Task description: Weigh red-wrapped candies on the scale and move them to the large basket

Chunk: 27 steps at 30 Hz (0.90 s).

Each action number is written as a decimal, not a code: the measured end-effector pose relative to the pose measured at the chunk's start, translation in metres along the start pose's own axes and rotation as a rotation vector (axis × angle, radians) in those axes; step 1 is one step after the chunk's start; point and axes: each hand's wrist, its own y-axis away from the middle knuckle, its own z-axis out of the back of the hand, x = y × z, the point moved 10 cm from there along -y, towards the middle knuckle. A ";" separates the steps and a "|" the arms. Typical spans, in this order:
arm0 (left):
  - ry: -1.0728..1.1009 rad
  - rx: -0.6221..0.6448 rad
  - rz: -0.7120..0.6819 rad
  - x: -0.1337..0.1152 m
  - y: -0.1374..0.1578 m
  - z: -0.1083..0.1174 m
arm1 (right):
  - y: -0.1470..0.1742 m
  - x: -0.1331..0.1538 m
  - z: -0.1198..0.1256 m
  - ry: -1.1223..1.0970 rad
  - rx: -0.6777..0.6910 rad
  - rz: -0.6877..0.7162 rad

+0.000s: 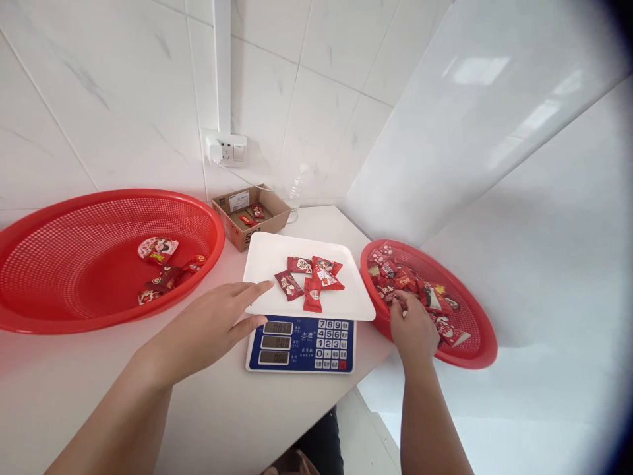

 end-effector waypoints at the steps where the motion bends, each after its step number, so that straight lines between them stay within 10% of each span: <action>1: -0.001 0.004 0.002 0.000 0.000 -0.001 | 0.000 0.000 0.000 -0.005 -0.002 0.002; 21: -0.014 -0.007 -0.024 0.001 0.000 -0.001 | 0.004 0.003 0.011 -0.086 -0.104 0.001; 27: -0.036 -0.060 -0.034 0.010 0.000 -0.002 | -0.022 -0.046 0.008 -0.612 -0.060 -0.218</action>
